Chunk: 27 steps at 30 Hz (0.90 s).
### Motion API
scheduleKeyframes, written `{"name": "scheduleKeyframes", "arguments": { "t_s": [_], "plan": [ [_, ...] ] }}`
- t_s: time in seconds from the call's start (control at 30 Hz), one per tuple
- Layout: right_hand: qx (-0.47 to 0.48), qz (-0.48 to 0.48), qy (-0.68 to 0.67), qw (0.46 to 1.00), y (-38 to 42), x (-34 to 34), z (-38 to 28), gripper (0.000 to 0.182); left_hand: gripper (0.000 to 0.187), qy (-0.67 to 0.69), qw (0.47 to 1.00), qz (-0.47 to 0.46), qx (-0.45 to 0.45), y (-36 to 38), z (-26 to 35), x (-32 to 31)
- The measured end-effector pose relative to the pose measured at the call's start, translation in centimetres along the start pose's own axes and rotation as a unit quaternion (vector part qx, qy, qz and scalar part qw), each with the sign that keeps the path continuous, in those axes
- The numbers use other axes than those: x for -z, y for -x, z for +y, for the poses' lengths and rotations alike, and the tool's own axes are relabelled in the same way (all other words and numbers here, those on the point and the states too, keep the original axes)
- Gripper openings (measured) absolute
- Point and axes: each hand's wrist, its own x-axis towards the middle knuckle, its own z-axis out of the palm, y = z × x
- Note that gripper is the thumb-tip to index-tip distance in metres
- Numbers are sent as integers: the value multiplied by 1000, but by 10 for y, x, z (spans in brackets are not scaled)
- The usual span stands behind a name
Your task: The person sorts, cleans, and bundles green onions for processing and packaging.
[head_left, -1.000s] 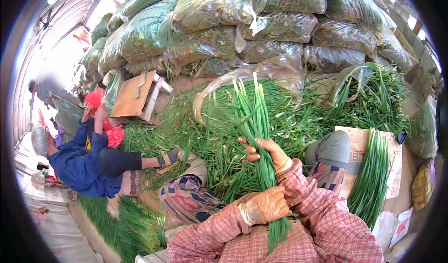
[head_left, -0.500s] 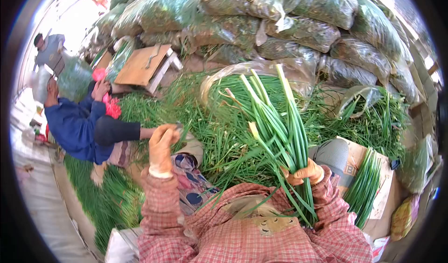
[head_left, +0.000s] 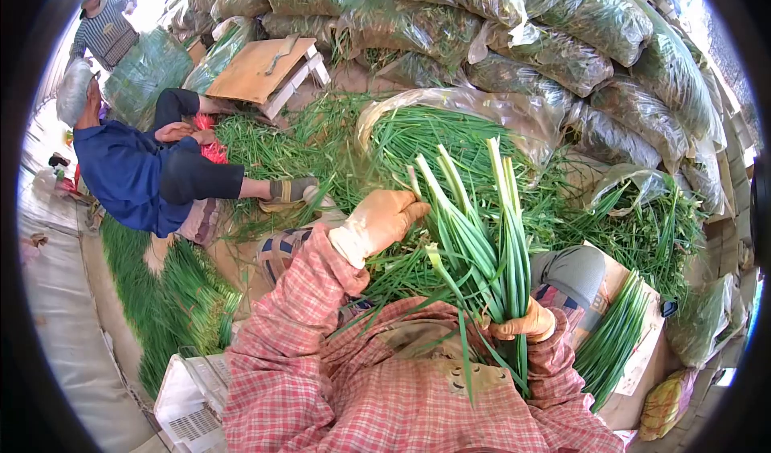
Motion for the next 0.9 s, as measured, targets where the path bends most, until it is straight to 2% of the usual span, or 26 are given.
{"name": "scheduleKeyframes", "arguments": {
  "t_s": [0.03,0.13,0.17,0.2,0.27,0.3,0.33,0.4,0.43,0.47,0.5,0.53,0.57,0.6,0.63,0.67,0.7,0.73,0.8,0.83,0.87,0.9],
  "plan": [
    [-16,-14,-14,1000,4,4,3,33,21,-105,992,-15,-66,2,-5,1],
    [-43,-14,-50,998,18,6,13,30,20,23,989,-140,45,11,9,14],
    [-35,-23,-31,999,21,5,16,29,22,60,986,-145,55,16,14,11],
    [-28,-31,-12,999,26,3,20,28,23,31,985,-161,58,20,19,9],
    [-47,-16,-38,998,36,0,34,33,25,-95,982,-28,-160,29,-12,-16],
    [-64,13,-13,998,40,-6,31,37,21,-189,975,-34,-110,35,-2,-18],
    [-9,-8,23,1000,41,-8,38,38,19,-246,965,-40,-80,37,6,-21],
    [2,-9,37,999,50,-5,53,41,16,-361,931,-50,-20,37,17,-21],
    [7,22,101,995,58,-6,54,43,13,-391,919,29,-44,34,-2,-13],
    [12,54,164,985,69,-7,56,45,14,-419,887,132,-142,31,-41,3],
    [18,76,61,995,82,-4,64,46,16,-421,886,151,-121,30,-71,25],
    [59,71,59,994,82,-9,58,42,19,-268,944,190,5,33,-62,45],
    [11,67,-50,996,94,-4,55,37,21,-341,903,248,-87,37,-107,58],
    [-37,66,-161,984,105,1,54,32,22,-372,911,176,35,42,-112,74],
    [23,68,-174,982,105,3,57,29,20,-396,909,100,91,47,-135,80],
    [86,75,-184,976,103,7,59,28,28,-419,893,19,161,51,-141,81],
    [42,33,-175,983,99,15,49,27,41,-439,867,-63,226,56,-143,76],
    [38,115,-151,981,99,10,39,31,55,-457,831,-141,286,54,-143,68],
    [41,126,-158,979,89,11,28,36,76,-493,822,-70,275,38,-122,47],
    [52,119,-165,978,83,9,23,40,85,-375,893,-24,249,31,-101,39],
    [33,77,-156,984,80,19,27,39,85,-195,970,49,137,28,-122,21],
    [24,72,-152,985,72,16,24,37,79,72,988,1,138,20,-86,11]
  ]
}}
